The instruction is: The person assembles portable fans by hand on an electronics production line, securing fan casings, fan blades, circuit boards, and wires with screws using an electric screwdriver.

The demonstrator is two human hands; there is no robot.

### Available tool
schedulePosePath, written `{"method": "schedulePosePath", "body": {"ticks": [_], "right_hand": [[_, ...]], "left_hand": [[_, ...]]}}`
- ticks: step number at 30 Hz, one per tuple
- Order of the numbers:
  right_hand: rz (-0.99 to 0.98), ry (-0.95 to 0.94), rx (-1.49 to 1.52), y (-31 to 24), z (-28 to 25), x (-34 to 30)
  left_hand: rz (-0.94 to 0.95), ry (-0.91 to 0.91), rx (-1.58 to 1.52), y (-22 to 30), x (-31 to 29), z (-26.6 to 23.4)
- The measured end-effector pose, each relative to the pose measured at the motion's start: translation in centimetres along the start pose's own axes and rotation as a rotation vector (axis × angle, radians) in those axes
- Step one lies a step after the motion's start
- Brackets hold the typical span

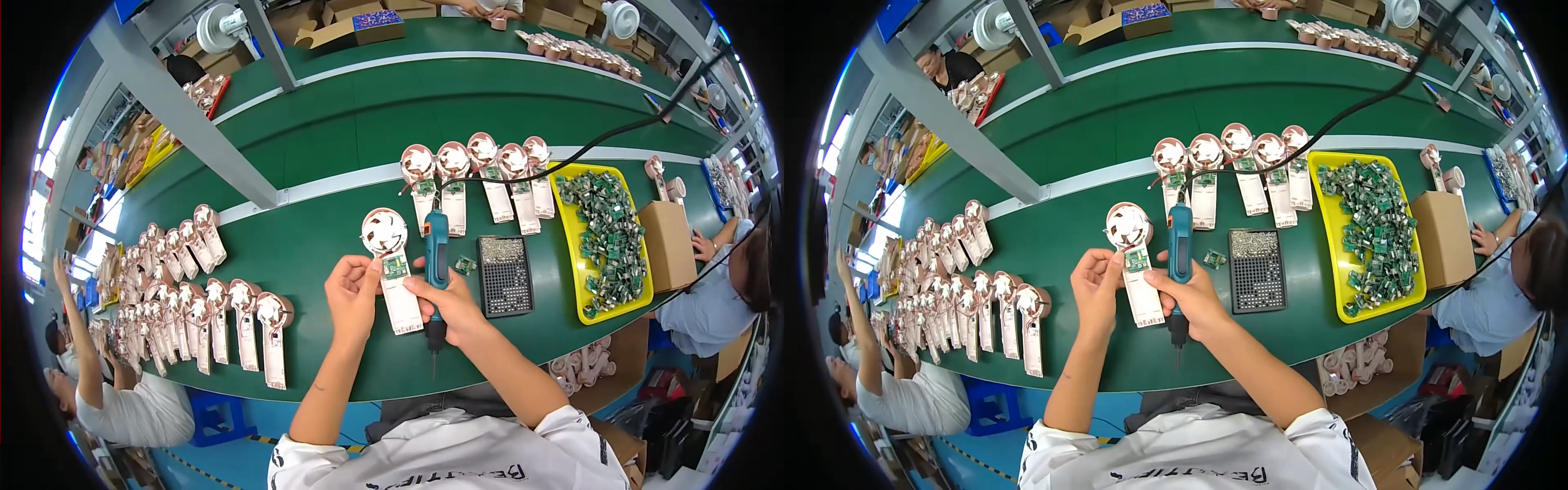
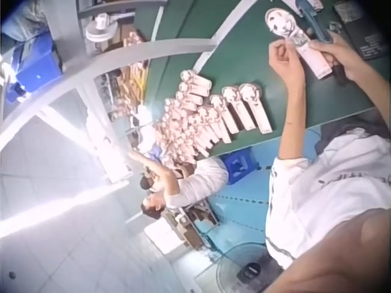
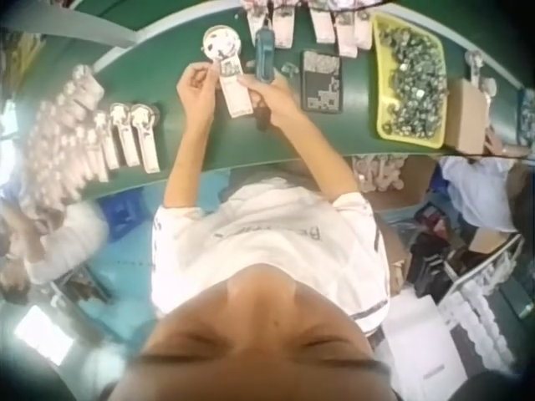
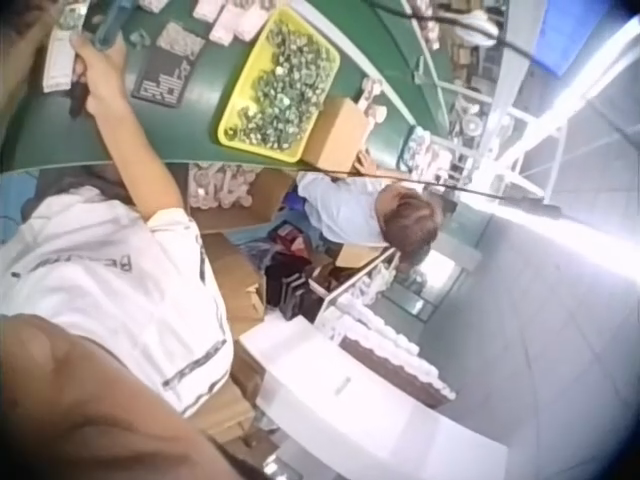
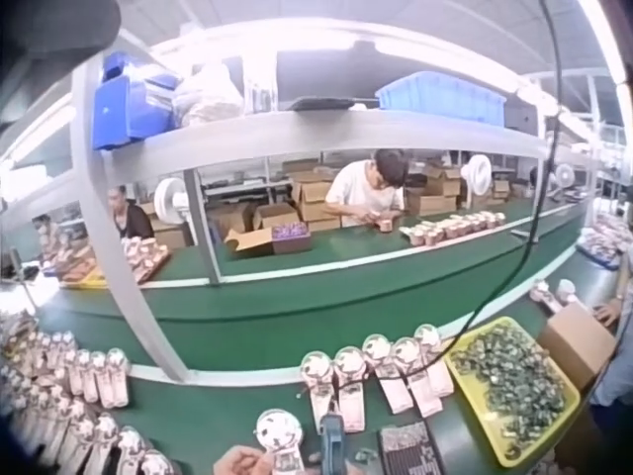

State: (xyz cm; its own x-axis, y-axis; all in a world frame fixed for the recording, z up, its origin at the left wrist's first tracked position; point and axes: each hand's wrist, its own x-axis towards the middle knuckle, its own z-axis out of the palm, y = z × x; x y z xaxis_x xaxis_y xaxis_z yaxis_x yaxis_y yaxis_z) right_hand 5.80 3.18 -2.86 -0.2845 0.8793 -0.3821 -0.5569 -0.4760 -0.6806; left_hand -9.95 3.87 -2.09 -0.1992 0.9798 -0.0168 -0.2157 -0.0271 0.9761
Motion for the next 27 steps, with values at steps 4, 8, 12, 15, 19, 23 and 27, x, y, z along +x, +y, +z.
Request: {"method": "schedulePosePath", "body": {"ticks": [4, 8, 12, 15, 19, 23, 27], "right_hand": [[0.039, -0.016, 0.039, 0.0, 0.1, 0.4], [0.023, -0.049, 0.077, 0.2, -0.1, 0.5], [0.004, -0.038, 0.040, 0.0, -0.1, 0.6], [0.027, -0.059, 0.063, 0.2, -0.5, 0.8], [-0.008, -0.049, 0.033, 0.1, 0.1, 0.7], [0.021, -0.049, 0.003, 0.1, -0.8, 1.0], [0.028, -0.015, 0.007, 0.0, 0.0, 0.9]], "left_hand": [[-0.011, -0.006, 0.036, -0.6, 0.4, -0.5], [-0.035, -0.011, 0.006, -0.6, 0.4, -0.6], [-0.014, -0.004, 0.006, -1.1, 0.4, -0.3], [-0.014, 0.019, -0.016, -1.2, 0.3, -0.4], [-0.001, 0.019, -0.025, -1.6, 0.3, -0.5], [0.004, 0.023, -0.010, -1.6, 0.1, -0.2], [0.029, 0.040, -0.027, -1.9, 0.1, -0.4]]}}
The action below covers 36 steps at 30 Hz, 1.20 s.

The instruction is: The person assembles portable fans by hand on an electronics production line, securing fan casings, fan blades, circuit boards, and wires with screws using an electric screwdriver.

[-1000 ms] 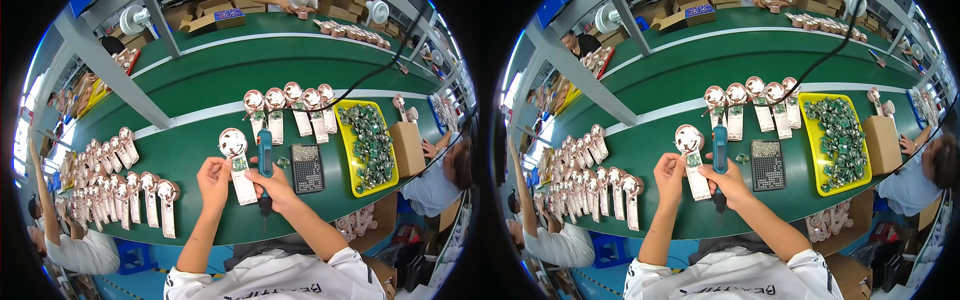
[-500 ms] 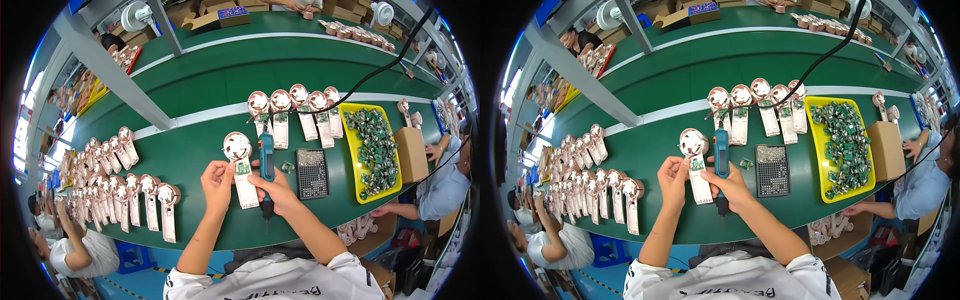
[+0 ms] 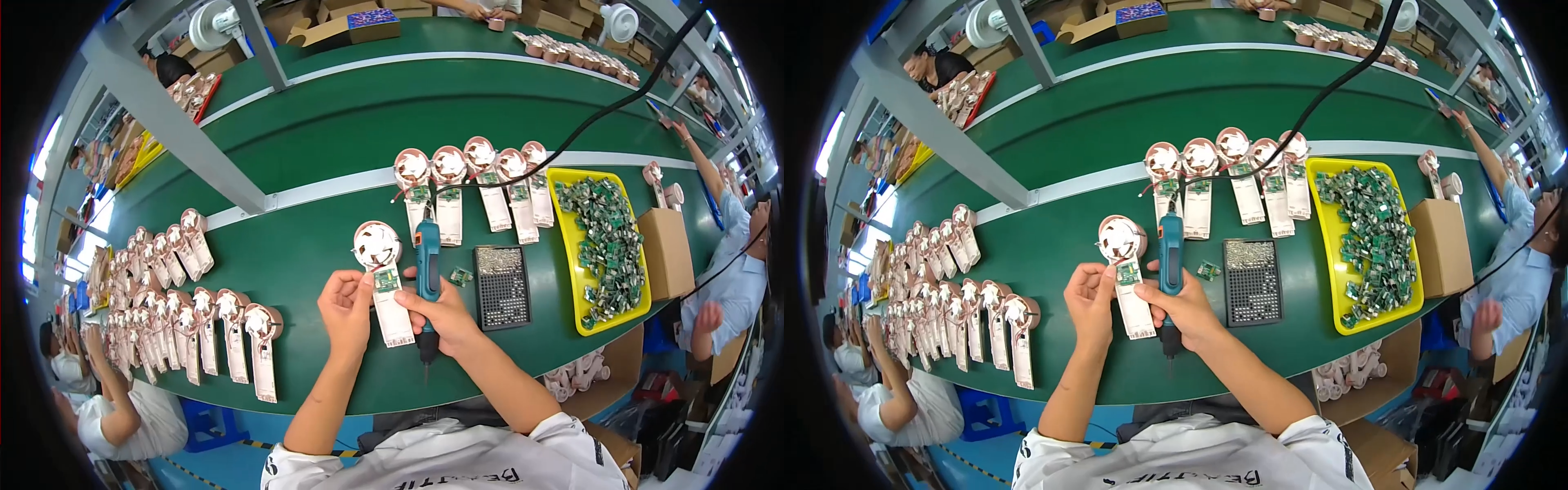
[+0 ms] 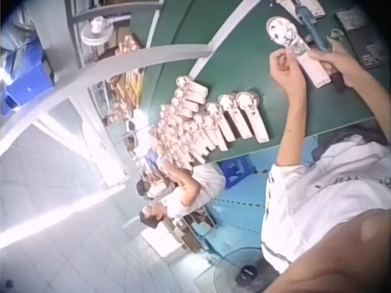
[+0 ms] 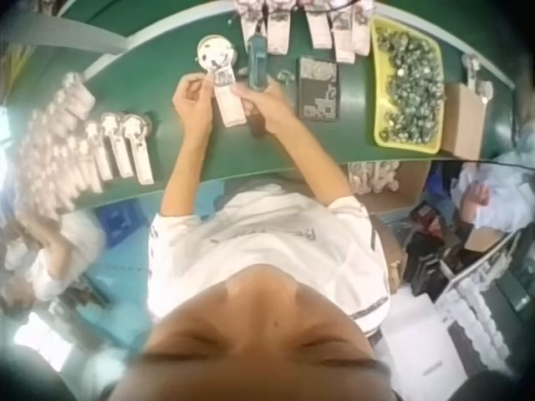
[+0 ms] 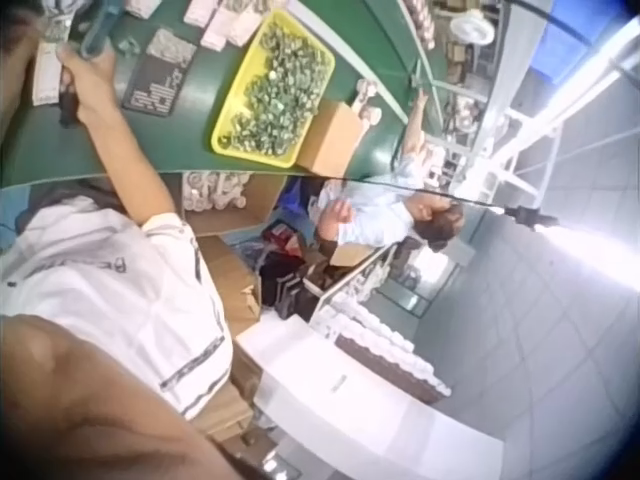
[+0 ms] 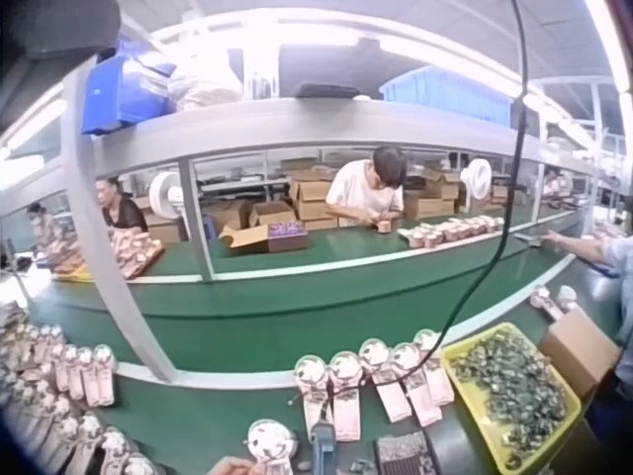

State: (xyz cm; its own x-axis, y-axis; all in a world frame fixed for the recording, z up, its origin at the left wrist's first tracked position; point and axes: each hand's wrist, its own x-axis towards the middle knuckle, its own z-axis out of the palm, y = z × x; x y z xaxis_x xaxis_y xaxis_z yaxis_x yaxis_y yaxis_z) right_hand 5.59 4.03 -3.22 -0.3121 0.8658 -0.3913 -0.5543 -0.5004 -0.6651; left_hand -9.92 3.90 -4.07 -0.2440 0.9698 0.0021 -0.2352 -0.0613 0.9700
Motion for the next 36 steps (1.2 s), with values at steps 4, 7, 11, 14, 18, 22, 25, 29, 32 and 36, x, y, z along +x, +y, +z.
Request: {"method": "schedulePosePath", "body": {"ticks": [4, 7, 11, 14, 18, 22, 25, 29, 32, 36], "right_hand": [[0.017, 0.016, 0.003, 0.3, -0.2, -0.1], [-0.036, 0.039, -0.038, 0.4, -0.3, -0.3], [-0.049, 0.026, -0.025, 0.5, -0.7, -0.5], [-0.039, 0.064, -0.099, 0.8, -0.6, -0.2], [-0.081, 0.030, -0.033, 1.1, -0.1, 0.5], [-0.087, 0.064, -0.012, 0.8, -0.8, 0.2], [-0.146, 0.014, -0.014, 1.0, -0.8, 0.3], [-0.105, 0.070, -0.159, -4.2, -1.8, -5.9], [-0.326, 0.202, -0.560, -10.1, -7.8, -10.4], [-0.658, 0.786, -1.481, -16.0, -17.9, -13.0]], "left_hand": [[-0.012, 0.023, -0.022, -0.1, -0.5, -0.2], [0.005, 0.035, 0.000, -1.0, -0.5, 0.1], [0.011, -0.001, -0.103, -0.6, -0.6, 1.0], [0.040, 0.049, 0.062, -1.4, -0.4, -0.5], [0.055, 0.009, 0.135, 0.4, 0.7, -0.2], [0.029, -0.013, 0.115, 0.2, 1.0, 0.7], [0.058, 0.001, 0.124, -0.6, 1.1, 0.3], [0.274, -0.059, 0.314, 1.5, 6.0, 0.0], [0.167, -0.125, 0.335, 0.7, 12.2, -0.8], [0.055, -0.174, 0.389, -1.3, 14.6, -0.1]]}}
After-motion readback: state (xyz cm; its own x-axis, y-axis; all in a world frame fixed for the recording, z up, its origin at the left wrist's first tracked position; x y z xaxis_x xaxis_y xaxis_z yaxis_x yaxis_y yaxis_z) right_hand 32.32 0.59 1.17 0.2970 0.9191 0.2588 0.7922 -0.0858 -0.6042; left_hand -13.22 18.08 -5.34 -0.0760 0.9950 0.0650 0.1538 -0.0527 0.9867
